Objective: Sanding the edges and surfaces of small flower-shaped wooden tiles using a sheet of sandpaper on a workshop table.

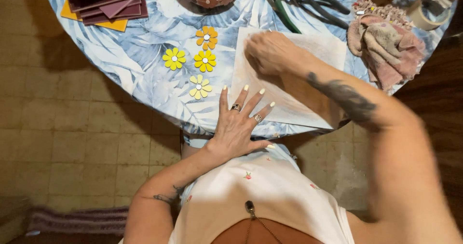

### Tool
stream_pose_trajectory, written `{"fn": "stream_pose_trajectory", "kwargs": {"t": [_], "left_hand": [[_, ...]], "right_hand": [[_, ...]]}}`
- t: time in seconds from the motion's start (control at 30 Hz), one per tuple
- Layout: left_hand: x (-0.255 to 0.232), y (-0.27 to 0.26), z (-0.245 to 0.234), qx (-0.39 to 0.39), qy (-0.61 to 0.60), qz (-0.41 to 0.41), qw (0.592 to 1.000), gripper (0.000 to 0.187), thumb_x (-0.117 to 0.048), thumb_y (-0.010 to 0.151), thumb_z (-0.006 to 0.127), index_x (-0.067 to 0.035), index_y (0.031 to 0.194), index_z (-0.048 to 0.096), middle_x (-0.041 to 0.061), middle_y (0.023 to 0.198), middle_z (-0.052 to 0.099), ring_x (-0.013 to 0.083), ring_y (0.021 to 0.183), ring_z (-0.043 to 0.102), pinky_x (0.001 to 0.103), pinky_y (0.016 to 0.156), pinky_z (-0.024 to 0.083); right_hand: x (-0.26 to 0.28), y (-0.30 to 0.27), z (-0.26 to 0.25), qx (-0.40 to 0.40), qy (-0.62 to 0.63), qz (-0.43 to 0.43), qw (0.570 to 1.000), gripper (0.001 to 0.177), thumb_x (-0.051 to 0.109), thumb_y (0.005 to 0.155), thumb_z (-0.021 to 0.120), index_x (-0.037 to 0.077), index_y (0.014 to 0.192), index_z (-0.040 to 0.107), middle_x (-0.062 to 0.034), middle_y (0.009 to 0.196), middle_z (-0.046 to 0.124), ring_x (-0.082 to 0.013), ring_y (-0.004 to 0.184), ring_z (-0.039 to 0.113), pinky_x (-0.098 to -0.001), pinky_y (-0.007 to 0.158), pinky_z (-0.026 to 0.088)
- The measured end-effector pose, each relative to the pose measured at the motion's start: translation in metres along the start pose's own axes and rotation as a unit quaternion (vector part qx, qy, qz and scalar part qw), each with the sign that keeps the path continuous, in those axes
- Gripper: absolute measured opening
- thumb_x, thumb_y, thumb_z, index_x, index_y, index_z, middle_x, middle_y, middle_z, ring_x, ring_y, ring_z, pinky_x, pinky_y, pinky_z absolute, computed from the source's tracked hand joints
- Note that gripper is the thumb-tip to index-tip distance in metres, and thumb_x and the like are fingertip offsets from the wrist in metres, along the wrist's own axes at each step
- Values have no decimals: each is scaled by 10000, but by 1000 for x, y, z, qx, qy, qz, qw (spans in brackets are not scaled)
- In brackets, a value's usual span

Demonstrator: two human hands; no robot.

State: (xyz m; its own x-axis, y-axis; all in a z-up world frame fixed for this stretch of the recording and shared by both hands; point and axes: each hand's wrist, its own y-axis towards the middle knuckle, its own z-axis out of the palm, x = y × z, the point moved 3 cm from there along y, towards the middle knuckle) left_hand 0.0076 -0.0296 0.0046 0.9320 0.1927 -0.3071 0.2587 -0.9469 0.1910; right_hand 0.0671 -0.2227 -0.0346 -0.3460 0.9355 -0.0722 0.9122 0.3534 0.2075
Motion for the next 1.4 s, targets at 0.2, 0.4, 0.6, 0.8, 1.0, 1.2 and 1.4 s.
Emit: {"fn": "stream_pose_trajectory", "kwargs": {"t": [0.2,0.4,0.6,0.8,1.0,1.2,1.4], "left_hand": [[0,-1,-3,-19,-20,-1,1000,807,-700,598,520,-203,1227,433,106,1302,357,389,1191,331,683,927,8],[-5,7,-15,-61,-55,-6,997,672,-635,696,482,-148,1158,509,122,1158,496,384,1113,437,657,942,11],[-19,34,-26,-235,-193,-12,953,496,-191,742,597,-57,1200,461,123,1089,566,282,1072,529,490,993,219],[-26,41,-29,-273,-247,-2,930,299,-66,767,528,-30,1060,576,120,978,629,294,973,585,441,907,371],[-19,40,-15,-294,-250,-13,922,290,-90,757,586,-111,1046,603,65,887,659,246,915,615,370,864,428],[-21,37,-21,-313,-227,-1,922,251,-86,754,595,-69,1003,610,108,845,656,272,896,616,393,853,430],[-27,31,-24,-288,-138,21,947,210,-186,768,609,-72,943,625,93,858,647,260,914,608,401,871,402]], "right_hand": [[22,-76,-74,98,40,-71,992,115,232,700,443,118,713,455,-66,644,480,-270,614,550,-371,521,455],[7,-136,-106,161,133,42,977,145,180,722,456,57,795,480,-124,677,465,-334,700,555,-423,626,462],[51,-113,-84,-73,421,215,878,248,270,894,398,100,774,532,-12,631,481,-179,610,510,-294,583,416],[64,-99,-94,-143,499,232,822,230,186,900,399,53,785,547,-38,598,482,-127,636,502,-292,594,423],[67,-106,-84,-146,557,249,779,219,184,889,456,46,749,552,13,562,462,-65,628,421,-235,558,398],[71,-105,-83,-158,557,254,774,266,185,907,439,42,700,527,5,549,434,-71,591,391,-227,544,382],[72,-107,-101,-146,416,204,874,235,179,892,451,24,727,516,-86,577,445,-211,533,459,-307,526,396]]}}
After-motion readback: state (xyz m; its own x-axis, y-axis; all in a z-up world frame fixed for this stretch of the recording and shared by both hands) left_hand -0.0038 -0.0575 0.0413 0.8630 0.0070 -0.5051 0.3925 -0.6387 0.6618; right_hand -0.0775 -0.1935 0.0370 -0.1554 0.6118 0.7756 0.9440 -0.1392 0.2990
